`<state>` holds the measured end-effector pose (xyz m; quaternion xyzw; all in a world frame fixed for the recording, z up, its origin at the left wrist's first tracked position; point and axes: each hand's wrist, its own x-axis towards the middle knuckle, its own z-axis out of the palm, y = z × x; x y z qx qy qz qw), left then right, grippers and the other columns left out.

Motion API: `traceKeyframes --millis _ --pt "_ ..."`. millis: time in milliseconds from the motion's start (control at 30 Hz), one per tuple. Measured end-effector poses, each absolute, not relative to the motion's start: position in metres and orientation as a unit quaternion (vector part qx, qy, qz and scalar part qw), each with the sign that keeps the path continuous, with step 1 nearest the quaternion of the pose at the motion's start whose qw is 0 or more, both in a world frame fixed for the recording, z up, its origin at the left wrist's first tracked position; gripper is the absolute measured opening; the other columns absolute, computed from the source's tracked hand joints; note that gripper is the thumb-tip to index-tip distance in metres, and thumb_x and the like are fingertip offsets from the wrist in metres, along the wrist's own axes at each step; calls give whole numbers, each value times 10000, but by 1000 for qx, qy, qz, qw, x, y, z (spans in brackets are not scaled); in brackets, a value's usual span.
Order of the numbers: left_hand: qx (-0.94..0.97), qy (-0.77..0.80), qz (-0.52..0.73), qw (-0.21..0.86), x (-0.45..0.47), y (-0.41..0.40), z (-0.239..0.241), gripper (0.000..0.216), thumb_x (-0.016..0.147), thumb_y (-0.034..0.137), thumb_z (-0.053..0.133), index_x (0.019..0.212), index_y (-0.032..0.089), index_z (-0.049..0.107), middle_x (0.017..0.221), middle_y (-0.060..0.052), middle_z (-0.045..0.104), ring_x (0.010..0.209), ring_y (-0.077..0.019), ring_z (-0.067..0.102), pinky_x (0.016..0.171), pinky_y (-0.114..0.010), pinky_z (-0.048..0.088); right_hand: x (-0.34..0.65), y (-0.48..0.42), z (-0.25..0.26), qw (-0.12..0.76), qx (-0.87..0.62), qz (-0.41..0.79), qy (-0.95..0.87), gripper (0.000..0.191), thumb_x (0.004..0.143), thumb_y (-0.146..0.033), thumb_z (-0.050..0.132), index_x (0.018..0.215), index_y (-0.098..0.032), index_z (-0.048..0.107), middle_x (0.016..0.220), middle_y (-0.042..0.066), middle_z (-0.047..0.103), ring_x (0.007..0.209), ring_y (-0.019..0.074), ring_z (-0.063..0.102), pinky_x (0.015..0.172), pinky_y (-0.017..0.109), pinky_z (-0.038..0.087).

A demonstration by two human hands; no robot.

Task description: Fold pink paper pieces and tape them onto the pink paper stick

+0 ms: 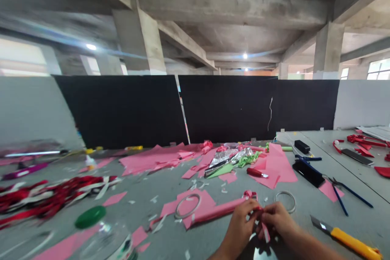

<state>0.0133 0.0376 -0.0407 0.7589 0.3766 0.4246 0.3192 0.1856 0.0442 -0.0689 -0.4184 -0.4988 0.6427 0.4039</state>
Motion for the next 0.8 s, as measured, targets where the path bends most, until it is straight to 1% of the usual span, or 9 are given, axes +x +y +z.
traceKeyframes --millis 100,167,233,300,400,533,667,733,800 --pt "756 371 458 284 16 28 -30 234 976 299 585 856 214 766 950 -114 770 946 -287 699 915 -407 549 191 32 -53 416 -418 639 -493 418 661 -498 827 808 -113 757 642 96 733 514 180 690 456 225 440" --pt "739 380 473 295 15 26 -24 191 965 293 607 903 217 771 983 -97 782 976 -279 705 944 -401 541 193 25 -43 407 -414 639 -505 430 694 -517 853 832 -118 770 628 65 716 563 185 713 521 244 502" --pt "716 396 481 315 14 27 -20 181 961 313 623 919 219 772 980 -79 786 949 -265 710 908 -382 545 195 21 -37 395 -411 640 -515 443 719 -541 880 821 -123 775 641 55 712 641 193 745 592 258 541" --pt "705 399 469 352 13 30 -19 163 947 310 639 939 221 775 1005 -66 791 938 -253 716 873 -359 551 196 20 -34 392 -412 642 -514 487 725 -592 887 799 -126 768 693 65 733 669 192 754 628 273 563" --pt "706 393 433 399 11 33 -19 139 925 277 649 903 212 770 936 -59 794 893 -247 726 835 -347 551 197 19 -34 382 -409 653 -510 516 730 -618 887 784 -124 748 774 96 768 687 192 766 635 276 572" --pt "749 372 430 340 11 28 -17 148 944 227 622 906 208 763 939 -60 789 895 -232 706 875 -345 534 199 16 -32 366 -410 670 -499 463 742 -551 882 846 -115 768 782 104 779 683 206 774 609 274 567" --pt "773 349 438 298 11 22 -11 177 983 214 592 935 201 762 986 -74 778 961 -235 692 925 -355 522 201 14 -26 365 -408 678 -492 365 777 -454 850 876 -109 786 788 99 778 688 202 776 602 260 554" --pt "760 367 429 324 10 23 -9 152 986 234 615 963 200 762 994 -69 783 949 -235 697 904 -351 529 201 13 -25 370 -402 680 -489 375 784 -470 854 868 -112 783 779 94 773 679 195 767 631 280 570" --pt "754 372 405 359 9 26 -8 143 980 243 632 928 195 756 964 -60 782 911 -230 697 874 -345 529 201 13 -26 375 -400 679 -489 409 785 -506 864 864 -114 780 782 96 774 686 194 764 657 299 583"
